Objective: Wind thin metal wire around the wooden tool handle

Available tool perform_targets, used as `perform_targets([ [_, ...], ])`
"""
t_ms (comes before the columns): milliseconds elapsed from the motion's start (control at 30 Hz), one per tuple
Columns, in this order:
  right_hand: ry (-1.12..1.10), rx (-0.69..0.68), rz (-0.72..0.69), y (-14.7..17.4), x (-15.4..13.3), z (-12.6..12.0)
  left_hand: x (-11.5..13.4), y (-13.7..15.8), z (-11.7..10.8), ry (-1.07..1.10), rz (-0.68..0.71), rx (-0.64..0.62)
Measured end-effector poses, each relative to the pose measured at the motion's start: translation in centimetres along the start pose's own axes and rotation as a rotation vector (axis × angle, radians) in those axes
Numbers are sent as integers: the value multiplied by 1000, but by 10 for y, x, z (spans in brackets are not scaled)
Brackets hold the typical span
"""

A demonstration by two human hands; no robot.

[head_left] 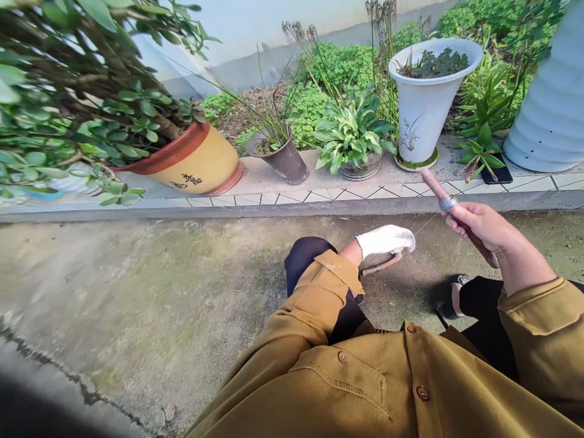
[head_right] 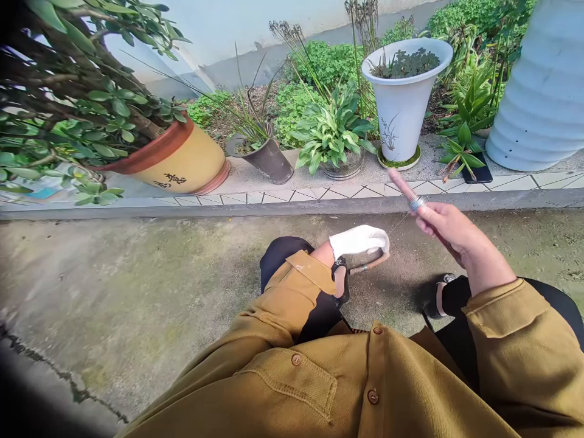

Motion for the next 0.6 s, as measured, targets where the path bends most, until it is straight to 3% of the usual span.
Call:
perform_targets([
  [33,68,109,23,-2,7,-9,-1,0,3,-2,-5,-31],
  [100,352,158,100,-5,19,-18,-1,1,8,10,-2,-76],
  [200,795,-2,213,-9,31,-13,1,3,12,29,18,-166],
  [267,907,-170,250,-10,35,-1,1,4,12,19,15,-211],
  [333,889,-348,273,-6,37,14,1,5,9,11,3,-188],
  [433,675,-524,204,3,29,37,0,7,1,15,19,-77],
  [600,433,-582,58,14,3,58,-3,6,-6,20,38,12],
])
Point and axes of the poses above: each hand's wrist, its own y-axis away from the middle knuckle, its own z-axis out of the palm, x = y × z, the point moved 4 cm from there along -y, towards the middle knuckle, and after that the axes turned 12 degrees about -z, right-handed, at the moved point
